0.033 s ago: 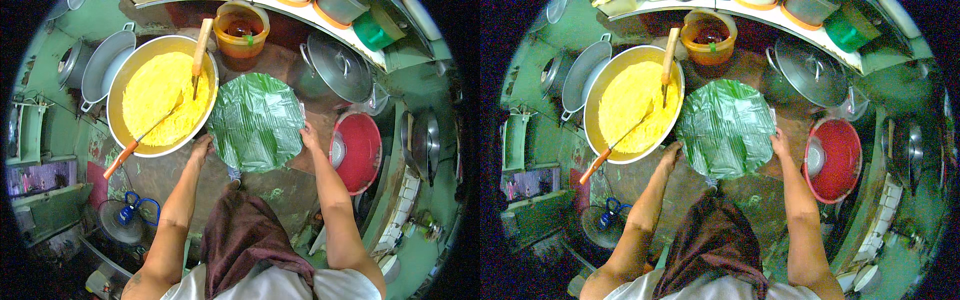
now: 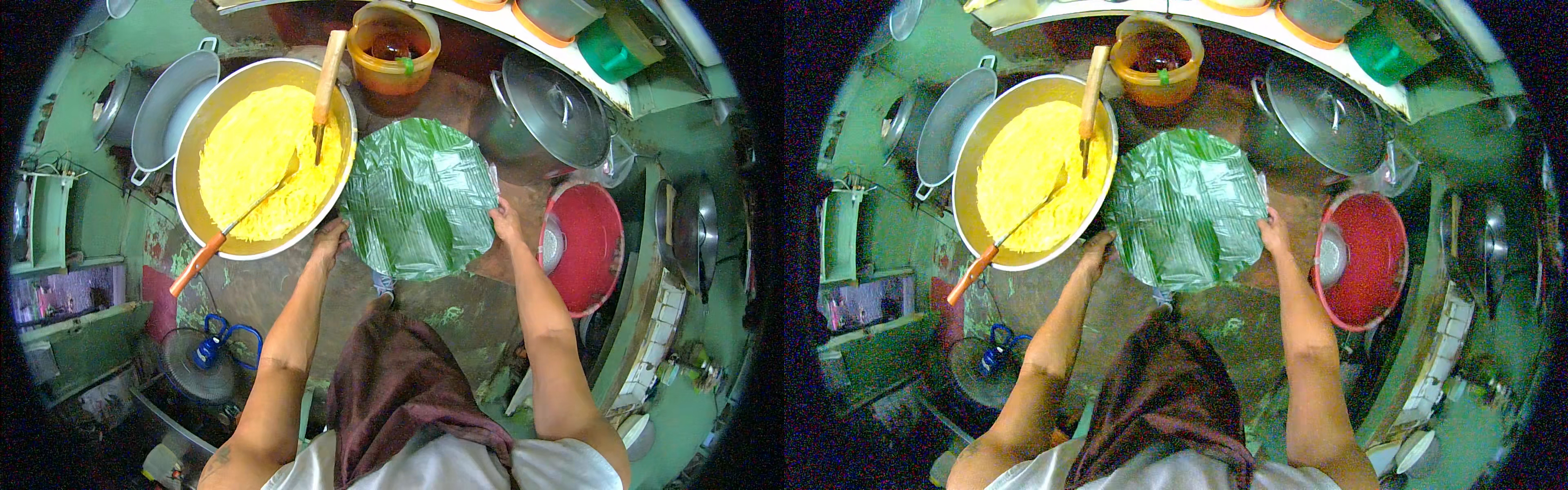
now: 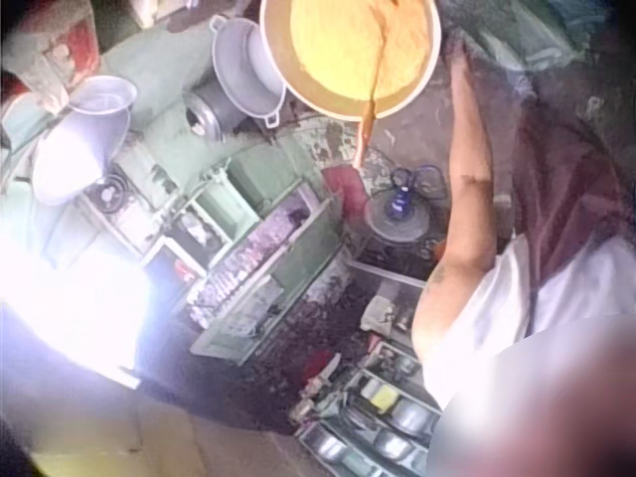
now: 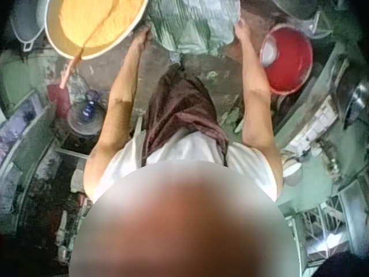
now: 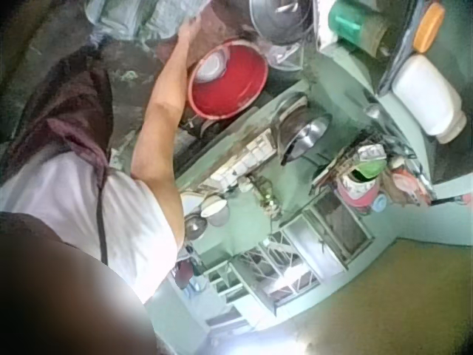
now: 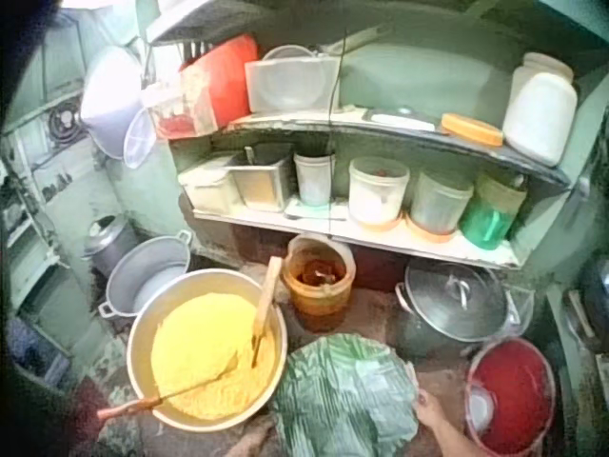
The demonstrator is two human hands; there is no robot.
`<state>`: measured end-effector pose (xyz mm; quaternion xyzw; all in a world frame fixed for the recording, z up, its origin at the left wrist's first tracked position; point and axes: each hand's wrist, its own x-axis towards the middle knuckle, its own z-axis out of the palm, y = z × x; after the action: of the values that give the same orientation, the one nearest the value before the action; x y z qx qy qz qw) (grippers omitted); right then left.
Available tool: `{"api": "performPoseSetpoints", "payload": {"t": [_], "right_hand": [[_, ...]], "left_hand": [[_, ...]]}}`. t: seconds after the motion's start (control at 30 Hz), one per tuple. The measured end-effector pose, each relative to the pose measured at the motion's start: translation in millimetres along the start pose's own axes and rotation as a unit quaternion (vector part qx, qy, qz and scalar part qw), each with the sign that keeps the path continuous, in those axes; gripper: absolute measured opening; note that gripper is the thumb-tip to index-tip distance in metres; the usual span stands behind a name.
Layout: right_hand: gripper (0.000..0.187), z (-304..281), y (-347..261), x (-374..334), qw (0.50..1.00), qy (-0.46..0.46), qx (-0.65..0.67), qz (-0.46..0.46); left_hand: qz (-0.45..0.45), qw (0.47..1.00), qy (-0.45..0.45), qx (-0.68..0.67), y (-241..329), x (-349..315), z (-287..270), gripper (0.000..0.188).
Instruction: The person assembles a layered noodle dish by spreading yellow noodles onto a banana leaf, adding shredded cabbage, and arranging boiled egg halves on top. The person uses a wooden spatula and a metal spoon to transfer ingredients and a knife to cut eggs.
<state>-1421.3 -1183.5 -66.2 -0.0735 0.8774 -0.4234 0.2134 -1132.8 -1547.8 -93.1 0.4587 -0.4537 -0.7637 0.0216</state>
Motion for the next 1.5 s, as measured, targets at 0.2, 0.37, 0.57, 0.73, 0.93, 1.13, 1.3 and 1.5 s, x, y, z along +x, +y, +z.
{"api": "performPoseSetpoints", "payload": {"t": [0.2, 0.37, 0.57, 0.73, 0.93, 1.13, 1.3, 1.5], "right_hand": [[0.048, 13.0, -12.0, 6.3, 1.0, 0.019, -0.021, 0.003], [0.047, 23.6, -31.1, -52.4, 0.961, 0.263, 0.058, -0.062], [0.033, 113.6, -88.5, -210.7, 0.936, 0.001, 0.342, 0.084], [0.036, 224.3, -192.9, -285.3, 0.865, -0.262, 0.426, 0.048], [0.067, 298.3, -333.3, -279.0, 0.758, -0.351, 0.515, 0.194], [0.038, 320.3, -373.0, -223.8, 0.743, -0.194, 0.575, 0.281], [0.023, 325.2, -379.7, -224.9, 0.919, -0.155, 0.268, 0.243], [0.028, 254.0, -404.5, -288.8, 0.956, -0.051, -0.29, -0.002]], "left_hand": [[-0.004, 0.999, -0.008, 0.032, 2.5, 28.8, -4.9, 0.048], [-0.034, 0.998, -0.027, -0.04, -8.5, -66.8, -88.3, 0.066], [0.103, 0.962, 0.087, -0.236, 29.3, -189.1, -240.3, 0.077], [0.213, 0.95, 0.004, -0.229, 111.0, -195.5, -266.6, 0.085], [0.291, 0.943, -0.117, -0.109, 162.5, -227.8, -224.5, 0.073], [0.348, 0.888, -0.204, 0.219, 272.6, -152.2, -229.9, 0.06], [0.448, 0.82, -0.223, 0.28, 365.5, -12.0, -107.3, 0.073], [0.443, 0.816, -0.071, 0.365, 418.9, 101.7, 62.5, 0.098]]}}
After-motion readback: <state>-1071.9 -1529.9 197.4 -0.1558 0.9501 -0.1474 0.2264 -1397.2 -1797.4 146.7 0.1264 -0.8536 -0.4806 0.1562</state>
